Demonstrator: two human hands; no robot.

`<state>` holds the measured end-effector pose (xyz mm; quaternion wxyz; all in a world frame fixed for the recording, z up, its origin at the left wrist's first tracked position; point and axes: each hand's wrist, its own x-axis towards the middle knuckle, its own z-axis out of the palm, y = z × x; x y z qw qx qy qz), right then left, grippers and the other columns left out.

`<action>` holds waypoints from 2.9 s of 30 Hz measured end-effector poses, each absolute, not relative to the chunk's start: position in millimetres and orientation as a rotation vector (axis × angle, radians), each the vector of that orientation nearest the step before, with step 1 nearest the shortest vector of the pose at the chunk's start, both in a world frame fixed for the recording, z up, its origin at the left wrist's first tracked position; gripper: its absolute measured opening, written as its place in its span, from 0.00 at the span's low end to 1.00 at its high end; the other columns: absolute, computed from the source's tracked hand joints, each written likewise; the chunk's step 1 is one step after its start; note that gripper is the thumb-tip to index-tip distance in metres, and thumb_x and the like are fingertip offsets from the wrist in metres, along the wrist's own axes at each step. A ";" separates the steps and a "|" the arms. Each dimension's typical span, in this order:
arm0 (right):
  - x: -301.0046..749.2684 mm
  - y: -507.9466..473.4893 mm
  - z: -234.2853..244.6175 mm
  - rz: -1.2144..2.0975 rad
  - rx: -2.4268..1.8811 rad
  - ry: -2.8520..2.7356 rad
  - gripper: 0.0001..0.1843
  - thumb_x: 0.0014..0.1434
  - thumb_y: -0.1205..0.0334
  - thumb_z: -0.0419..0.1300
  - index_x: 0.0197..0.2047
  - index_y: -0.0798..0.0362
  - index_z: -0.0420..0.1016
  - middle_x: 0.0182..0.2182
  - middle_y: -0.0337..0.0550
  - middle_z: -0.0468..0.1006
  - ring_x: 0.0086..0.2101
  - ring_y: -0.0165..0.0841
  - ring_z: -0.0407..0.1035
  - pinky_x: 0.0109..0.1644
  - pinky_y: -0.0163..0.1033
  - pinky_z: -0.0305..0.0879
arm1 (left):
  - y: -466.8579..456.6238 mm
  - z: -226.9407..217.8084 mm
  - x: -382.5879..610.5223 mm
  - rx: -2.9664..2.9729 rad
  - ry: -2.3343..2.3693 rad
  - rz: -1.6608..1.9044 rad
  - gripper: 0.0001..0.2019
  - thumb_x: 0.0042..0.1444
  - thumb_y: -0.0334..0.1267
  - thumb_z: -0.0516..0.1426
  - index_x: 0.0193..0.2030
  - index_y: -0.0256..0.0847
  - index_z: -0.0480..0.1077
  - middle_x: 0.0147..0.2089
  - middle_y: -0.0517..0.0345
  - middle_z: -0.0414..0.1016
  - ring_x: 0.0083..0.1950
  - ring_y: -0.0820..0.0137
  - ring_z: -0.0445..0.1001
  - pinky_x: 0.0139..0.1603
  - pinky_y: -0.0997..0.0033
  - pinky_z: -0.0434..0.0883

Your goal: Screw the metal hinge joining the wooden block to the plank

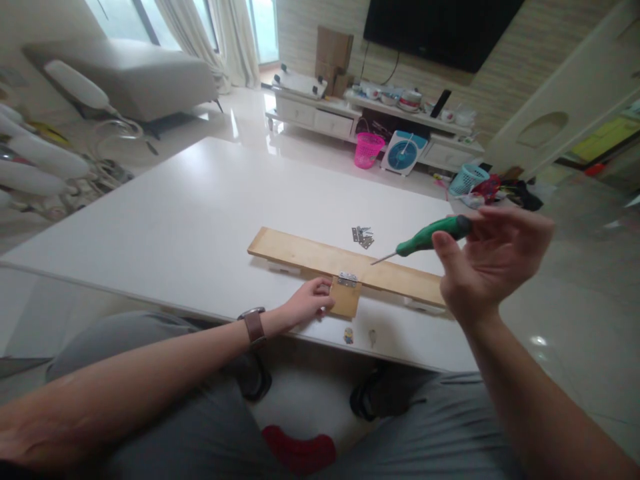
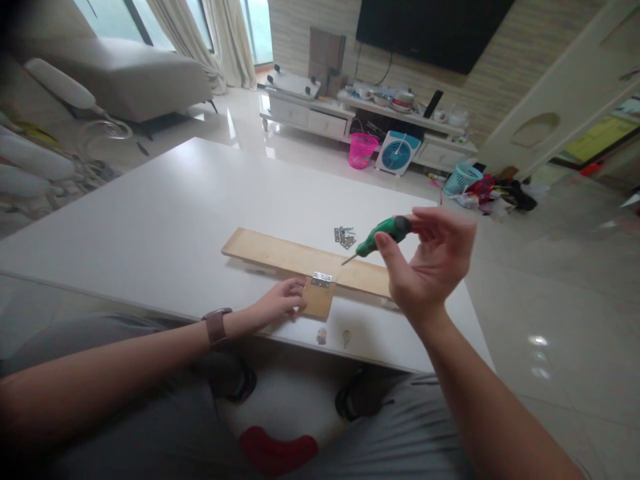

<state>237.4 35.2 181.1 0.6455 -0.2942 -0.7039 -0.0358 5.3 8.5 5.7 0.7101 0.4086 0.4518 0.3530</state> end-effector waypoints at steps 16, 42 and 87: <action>285.2 39.5 196.0 0.007 -0.790 -1.582 0.16 0.64 0.58 0.69 0.53 0.39 0.74 0.44 0.38 0.66 0.34 0.26 0.76 0.41 0.37 0.82 | 12.5 58.8 -9.1 0.698 0.898 0.617 0.13 0.63 0.41 0.58 0.43 0.32 0.77 0.39 0.45 0.80 0.36 0.68 0.79 0.26 0.77 0.67; 268.9 43.4 124.1 0.462 -1.639 -2.330 0.17 0.64 0.60 0.60 0.55 0.55 0.76 0.37 0.46 0.79 0.35 0.37 0.71 0.44 0.41 0.63 | 10.4 65.1 -19.3 0.762 0.798 0.770 0.33 0.67 0.42 0.58 0.77 0.40 0.59 0.41 0.47 0.84 0.36 0.66 0.80 0.34 0.72 0.70; 261.2 47.5 124.7 1.464 -1.650 -1.745 0.21 0.45 0.64 0.68 0.46 0.53 0.78 0.28 0.33 0.69 0.23 0.23 0.57 0.24 0.33 0.53 | 10.8 35.2 -9.5 0.443 0.909 0.691 0.07 0.66 0.34 0.55 0.41 0.34 0.73 0.33 0.51 0.78 0.27 0.72 0.77 0.29 0.75 0.77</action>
